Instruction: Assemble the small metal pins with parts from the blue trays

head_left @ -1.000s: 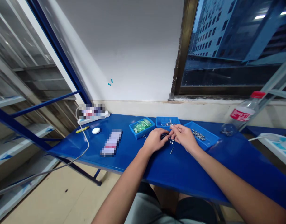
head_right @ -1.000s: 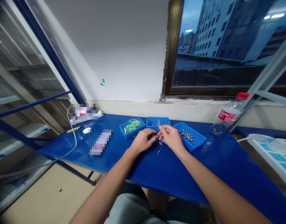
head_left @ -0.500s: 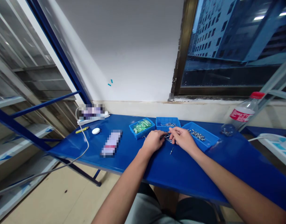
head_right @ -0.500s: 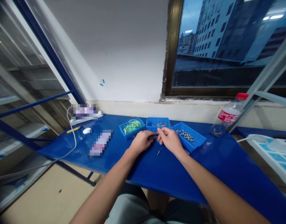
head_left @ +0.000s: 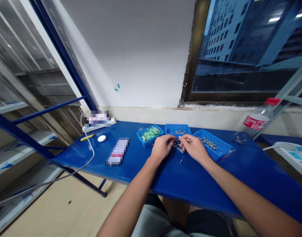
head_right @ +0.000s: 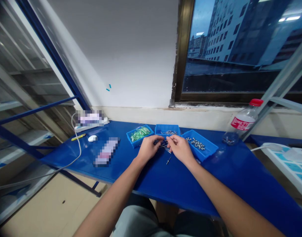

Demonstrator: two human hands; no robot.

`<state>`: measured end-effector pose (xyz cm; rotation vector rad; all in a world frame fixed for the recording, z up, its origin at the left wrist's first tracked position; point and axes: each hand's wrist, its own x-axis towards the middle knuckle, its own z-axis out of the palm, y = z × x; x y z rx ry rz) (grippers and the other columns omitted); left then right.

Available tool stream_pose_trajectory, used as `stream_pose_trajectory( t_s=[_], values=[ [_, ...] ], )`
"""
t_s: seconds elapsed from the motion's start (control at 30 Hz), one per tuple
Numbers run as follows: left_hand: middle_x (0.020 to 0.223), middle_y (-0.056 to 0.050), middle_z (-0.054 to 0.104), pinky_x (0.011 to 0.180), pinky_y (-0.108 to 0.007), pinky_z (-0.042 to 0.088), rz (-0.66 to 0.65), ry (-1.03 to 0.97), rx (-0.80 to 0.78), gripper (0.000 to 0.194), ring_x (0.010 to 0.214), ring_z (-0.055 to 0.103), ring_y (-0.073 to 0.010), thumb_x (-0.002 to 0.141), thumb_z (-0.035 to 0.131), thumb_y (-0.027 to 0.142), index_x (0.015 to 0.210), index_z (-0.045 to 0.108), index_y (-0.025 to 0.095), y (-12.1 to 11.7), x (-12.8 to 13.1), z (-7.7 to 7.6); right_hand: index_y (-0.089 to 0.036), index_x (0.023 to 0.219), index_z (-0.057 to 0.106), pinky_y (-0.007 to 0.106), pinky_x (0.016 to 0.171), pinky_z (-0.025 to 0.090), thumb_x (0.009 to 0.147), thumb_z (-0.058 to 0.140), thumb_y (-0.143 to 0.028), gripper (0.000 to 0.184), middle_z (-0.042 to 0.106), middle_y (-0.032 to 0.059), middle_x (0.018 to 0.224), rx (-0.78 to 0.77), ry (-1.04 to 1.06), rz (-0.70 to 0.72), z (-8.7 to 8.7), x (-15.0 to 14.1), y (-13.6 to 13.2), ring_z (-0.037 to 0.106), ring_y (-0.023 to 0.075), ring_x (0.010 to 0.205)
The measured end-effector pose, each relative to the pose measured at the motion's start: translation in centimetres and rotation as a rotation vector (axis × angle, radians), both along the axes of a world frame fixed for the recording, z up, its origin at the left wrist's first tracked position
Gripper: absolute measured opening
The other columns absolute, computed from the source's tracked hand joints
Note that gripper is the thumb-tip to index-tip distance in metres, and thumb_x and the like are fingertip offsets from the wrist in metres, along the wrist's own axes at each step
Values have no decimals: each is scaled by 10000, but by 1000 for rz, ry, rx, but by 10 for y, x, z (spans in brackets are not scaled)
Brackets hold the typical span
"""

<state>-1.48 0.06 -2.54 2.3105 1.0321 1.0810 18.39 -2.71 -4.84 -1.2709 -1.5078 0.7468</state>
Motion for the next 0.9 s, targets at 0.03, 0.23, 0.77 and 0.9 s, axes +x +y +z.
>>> stream_pose_trajectory(
  t_s=[0.03,0.23,0.77,0.9],
  values=[
    [1123,-61,812,981,-353,587,3,-47,-15,249,1014,768,-226,943,628,121,1112,785,215,0,1,1,-235,880,675,310,591,534,957,609,-651,428,743,31,739,7,-3,-1,0,0,0,684,190,587],
    [1005,-76,814,880,-341,636,-7,-346,-175,141,896,784,-207,907,742,193,1045,758,169,0,4,4,-236,1006,694,342,722,595,943,659,-491,265,773,61,924,81,-27,-19,-1,-3,-1,743,222,806],
    [994,-116,813,905,-358,635,-103,-490,-355,262,934,792,-234,869,813,324,1041,749,137,0,6,2,-216,1044,695,286,647,556,879,665,-311,193,744,45,895,172,-148,-27,9,-10,-6,695,181,749],
    [1009,-103,812,822,-315,630,-48,-449,-308,361,897,785,-225,907,774,416,1155,744,155,-4,5,8,-214,1224,670,275,618,541,912,640,-324,333,712,26,842,196,-130,-36,10,-11,-8,643,157,659]
  ],
)
